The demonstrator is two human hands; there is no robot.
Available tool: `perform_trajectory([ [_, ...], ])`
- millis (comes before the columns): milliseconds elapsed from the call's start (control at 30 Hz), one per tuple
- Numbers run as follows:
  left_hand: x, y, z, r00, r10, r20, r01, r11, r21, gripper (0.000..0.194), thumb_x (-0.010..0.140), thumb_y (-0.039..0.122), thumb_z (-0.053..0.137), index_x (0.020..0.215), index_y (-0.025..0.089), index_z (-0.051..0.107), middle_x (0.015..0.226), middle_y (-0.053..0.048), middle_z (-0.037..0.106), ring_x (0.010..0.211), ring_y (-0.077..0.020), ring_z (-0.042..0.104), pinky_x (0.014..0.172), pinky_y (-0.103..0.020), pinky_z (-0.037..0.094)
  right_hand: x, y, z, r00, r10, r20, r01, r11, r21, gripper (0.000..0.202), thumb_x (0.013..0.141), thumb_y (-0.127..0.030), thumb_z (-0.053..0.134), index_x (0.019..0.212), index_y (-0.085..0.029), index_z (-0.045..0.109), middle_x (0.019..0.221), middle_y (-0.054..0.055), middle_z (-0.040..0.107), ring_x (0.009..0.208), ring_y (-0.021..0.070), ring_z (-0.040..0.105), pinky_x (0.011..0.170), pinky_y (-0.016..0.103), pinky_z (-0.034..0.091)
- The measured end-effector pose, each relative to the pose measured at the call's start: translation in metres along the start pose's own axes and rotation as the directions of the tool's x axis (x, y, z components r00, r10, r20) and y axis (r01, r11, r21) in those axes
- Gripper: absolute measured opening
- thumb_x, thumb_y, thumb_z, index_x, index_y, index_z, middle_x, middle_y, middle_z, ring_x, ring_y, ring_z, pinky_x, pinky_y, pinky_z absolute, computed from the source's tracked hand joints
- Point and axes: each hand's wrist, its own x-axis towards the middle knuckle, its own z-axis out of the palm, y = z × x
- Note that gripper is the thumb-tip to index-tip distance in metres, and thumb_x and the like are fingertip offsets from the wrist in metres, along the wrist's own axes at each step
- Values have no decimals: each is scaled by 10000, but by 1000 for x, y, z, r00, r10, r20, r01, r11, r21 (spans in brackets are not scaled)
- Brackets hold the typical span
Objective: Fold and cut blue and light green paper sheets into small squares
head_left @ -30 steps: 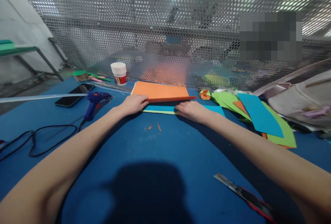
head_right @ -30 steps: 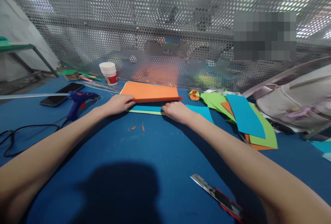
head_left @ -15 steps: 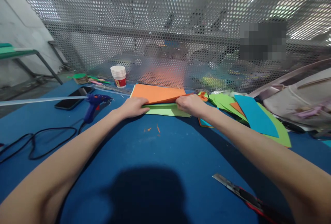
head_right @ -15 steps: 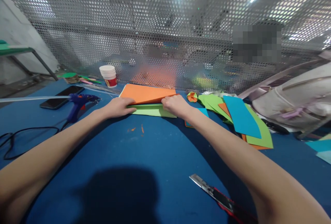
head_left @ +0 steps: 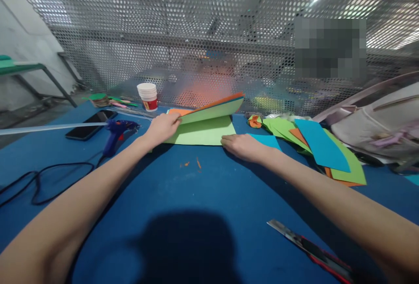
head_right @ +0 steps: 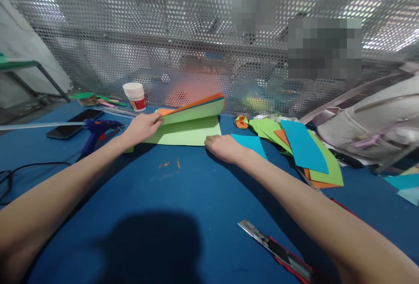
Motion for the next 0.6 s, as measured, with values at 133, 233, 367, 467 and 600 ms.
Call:
perform_trajectory([
  [133, 2, -6, -9, 998, -18, -57, 17, 1000, -22, 286, 938, 308, 407, 1023, 191, 654, 929, -91, 723, 881, -251, 667, 729, -304, 468, 3, 4, 1, 997, 7, 73, -5, 1000, -22, 250, 914, -60, 420, 930, -131, 659, 966, 125, 706, 779, 187, 628, 578, 295, 349],
  [233, 3, -9, -14, 997, -28, -75, 25, 999, -41, 282, 932, 305, 408, 972, 167, 650, 888, -101, 712, 839, -255, 660, 695, -310, 455, 6, 6, 1, 996, 61, 73, -60, 998, -16, 267, 925, -90, 418, 919, -131, 682, 922, 125, 722, 745, 186, 627, 584, 300, 335],
  [367, 3, -10, -18, 996, -26, -86, 21, 998, -61, 267, 925, 296, 415, 959, 165, 646, 868, -91, 702, 835, -248, 650, 698, -310, 447, 12, 12, 2, 986, 165, 31, -165, 986, 0, 258, 937, -197, 462, 877, -149, 708, 895, 117, 736, 742, 195, 640, 587, 294, 313],
  [467, 3, -11, -18, 995, -27, -91, 21, 998, -67, 258, 918, 300, 428, 951, 172, 649, 869, -84, 700, 846, -246, 646, 713, -308, 450, 17, 19, 1, 976, 217, -6, -217, 976, 22, 249, 928, -294, 523, 844, -168, 720, 831, 92, 735, 722, 194, 638, 575, 284, 294],
  [600, 4, -13, -15, 995, -36, -92, 30, 997, -68, 259, 913, 309, 443, 969, 175, 658, 869, -87, 706, 833, -252, 651, 700, -307, 451, 22, 30, -6, 976, 212, -42, -209, 976, 61, 375, 961, -380, 483, 749, -174, 713, 709, 63, 710, 632, 164, 605, 558, 276, 289],
])
